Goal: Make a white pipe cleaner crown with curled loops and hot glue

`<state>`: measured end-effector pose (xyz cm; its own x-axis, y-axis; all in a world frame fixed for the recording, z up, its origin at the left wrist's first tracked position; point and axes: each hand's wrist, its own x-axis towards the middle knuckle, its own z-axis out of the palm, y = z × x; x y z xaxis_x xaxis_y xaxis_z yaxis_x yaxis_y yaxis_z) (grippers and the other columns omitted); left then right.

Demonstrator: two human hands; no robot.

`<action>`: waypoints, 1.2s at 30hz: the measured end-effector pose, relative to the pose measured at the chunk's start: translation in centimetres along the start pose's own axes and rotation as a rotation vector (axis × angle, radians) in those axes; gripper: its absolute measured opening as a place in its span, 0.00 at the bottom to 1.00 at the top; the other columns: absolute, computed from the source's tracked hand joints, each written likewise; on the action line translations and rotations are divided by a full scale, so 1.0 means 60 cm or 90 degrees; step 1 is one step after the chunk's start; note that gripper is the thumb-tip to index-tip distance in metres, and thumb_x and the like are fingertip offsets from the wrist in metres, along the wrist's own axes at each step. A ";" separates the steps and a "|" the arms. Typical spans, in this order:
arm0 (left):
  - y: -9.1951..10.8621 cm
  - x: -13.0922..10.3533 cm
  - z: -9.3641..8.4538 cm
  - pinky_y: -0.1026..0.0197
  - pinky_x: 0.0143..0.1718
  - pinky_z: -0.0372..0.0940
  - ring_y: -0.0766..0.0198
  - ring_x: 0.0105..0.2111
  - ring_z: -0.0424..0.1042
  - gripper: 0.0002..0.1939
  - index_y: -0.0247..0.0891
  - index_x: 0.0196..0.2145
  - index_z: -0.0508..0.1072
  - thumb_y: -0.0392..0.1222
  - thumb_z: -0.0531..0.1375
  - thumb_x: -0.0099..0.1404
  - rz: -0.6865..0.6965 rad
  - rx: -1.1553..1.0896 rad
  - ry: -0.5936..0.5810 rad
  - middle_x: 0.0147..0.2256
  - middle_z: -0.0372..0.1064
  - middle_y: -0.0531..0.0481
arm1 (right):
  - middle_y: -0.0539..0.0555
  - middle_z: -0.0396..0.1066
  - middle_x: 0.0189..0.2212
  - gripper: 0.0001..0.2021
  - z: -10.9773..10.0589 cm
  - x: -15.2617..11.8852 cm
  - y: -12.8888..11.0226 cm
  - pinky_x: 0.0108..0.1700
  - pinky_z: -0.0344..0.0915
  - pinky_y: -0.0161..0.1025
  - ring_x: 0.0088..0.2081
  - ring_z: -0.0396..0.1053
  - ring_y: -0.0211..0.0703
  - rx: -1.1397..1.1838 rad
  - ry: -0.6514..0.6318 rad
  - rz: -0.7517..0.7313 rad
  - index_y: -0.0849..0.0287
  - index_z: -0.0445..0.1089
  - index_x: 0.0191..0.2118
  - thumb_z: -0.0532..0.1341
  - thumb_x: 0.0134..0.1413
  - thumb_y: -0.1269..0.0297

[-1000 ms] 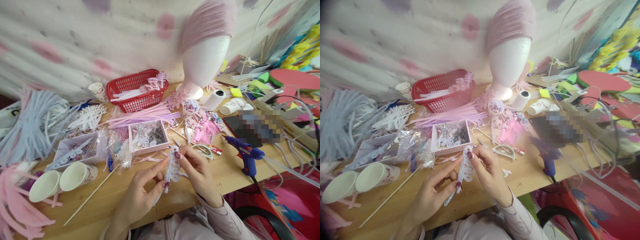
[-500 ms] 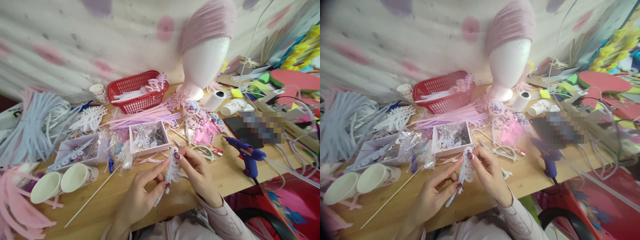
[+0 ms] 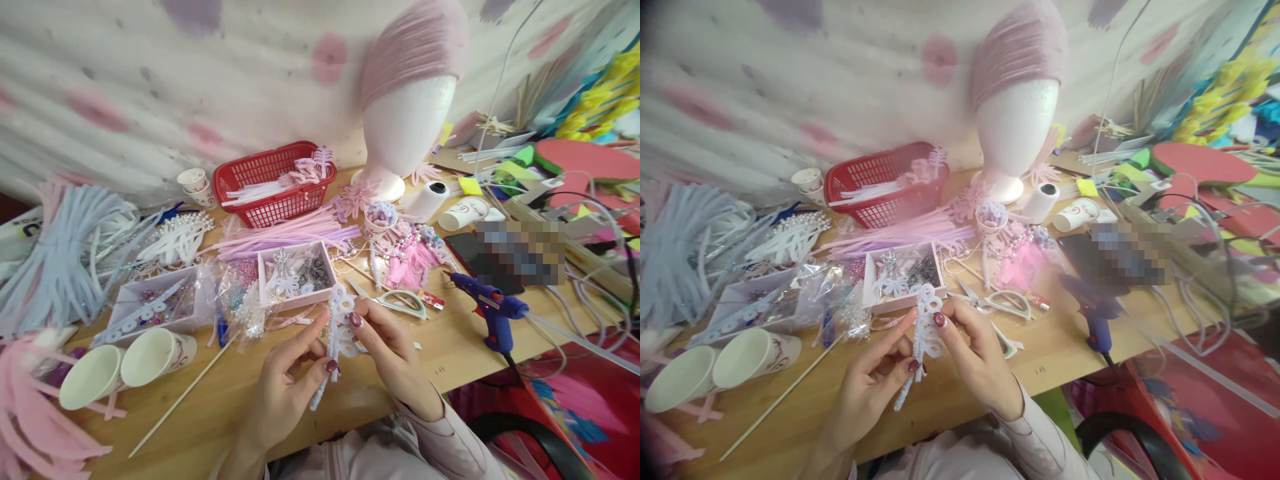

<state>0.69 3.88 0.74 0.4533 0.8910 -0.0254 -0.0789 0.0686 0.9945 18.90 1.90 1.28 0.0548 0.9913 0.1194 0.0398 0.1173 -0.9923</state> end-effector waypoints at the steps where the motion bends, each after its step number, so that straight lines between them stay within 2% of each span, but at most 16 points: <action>1: -0.001 -0.001 0.000 0.73 0.33 0.65 0.73 0.29 0.69 0.26 0.63 0.59 0.69 0.39 0.64 0.68 -0.001 -0.002 -0.001 0.29 0.70 0.58 | 0.46 0.57 0.27 0.14 0.001 0.001 0.000 0.33 0.54 0.35 0.29 0.55 0.37 0.000 -0.002 -0.001 0.56 0.63 0.32 0.54 0.71 0.58; 6: -0.001 -0.001 0.005 0.73 0.33 0.65 0.73 0.29 0.69 0.25 0.64 0.59 0.70 0.41 0.64 0.68 0.001 -0.030 -0.007 0.29 0.70 0.58 | 0.45 0.57 0.26 0.14 0.006 0.004 -0.003 0.32 0.54 0.35 0.28 0.54 0.36 0.012 0.007 -0.024 0.56 0.63 0.31 0.54 0.71 0.59; 10: 0.001 0.003 0.011 0.73 0.29 0.65 0.73 0.27 0.67 0.24 0.63 0.58 0.71 0.41 0.64 0.67 0.009 -0.039 0.030 0.27 0.69 0.58 | 0.45 0.57 0.26 0.13 0.010 0.003 0.001 0.32 0.55 0.35 0.28 0.55 0.36 0.035 0.010 0.002 0.56 0.64 0.33 0.55 0.70 0.58; 16: -0.007 0.000 0.010 0.73 0.31 0.66 0.72 0.28 0.69 0.23 0.58 0.59 0.71 0.42 0.64 0.68 0.008 -0.015 0.075 0.29 0.71 0.56 | 0.48 0.65 0.31 0.10 0.009 0.003 0.007 0.37 0.60 0.36 0.33 0.62 0.39 0.072 -0.021 0.045 0.56 0.68 0.37 0.59 0.67 0.56; 21: -0.010 -0.002 0.010 0.71 0.30 0.65 0.71 0.27 0.68 0.20 0.54 0.56 0.75 0.44 0.64 0.67 -0.024 0.003 0.115 0.29 0.71 0.55 | 0.48 0.66 0.28 0.13 0.009 0.003 0.001 0.33 0.60 0.35 0.29 0.61 0.38 0.090 -0.025 0.065 0.57 0.68 0.34 0.61 0.64 0.52; 30: -0.011 -0.001 0.009 0.71 0.31 0.64 0.71 0.29 0.67 0.21 0.53 0.58 0.73 0.46 0.63 0.67 -0.051 0.012 0.104 0.30 0.69 0.54 | 0.49 0.65 0.27 0.13 0.012 0.003 0.007 0.33 0.61 0.36 0.29 0.61 0.38 0.038 -0.015 0.040 0.57 0.68 0.33 0.60 0.65 0.53; 36: -0.010 0.000 0.010 0.68 0.35 0.68 0.68 0.32 0.71 0.26 0.51 0.59 0.72 0.44 0.67 0.64 -0.056 -0.070 0.082 0.35 0.74 0.52 | 0.47 0.65 0.25 0.14 0.012 0.010 0.000 0.30 0.60 0.35 0.26 0.60 0.37 0.059 0.034 0.052 0.58 0.70 0.33 0.63 0.61 0.52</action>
<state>1.26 3.56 0.22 0.3453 0.9291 -0.1320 -0.1441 0.1915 0.9709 18.22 2.56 1.34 0.1075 0.9935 0.0365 -0.0586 0.0429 -0.9974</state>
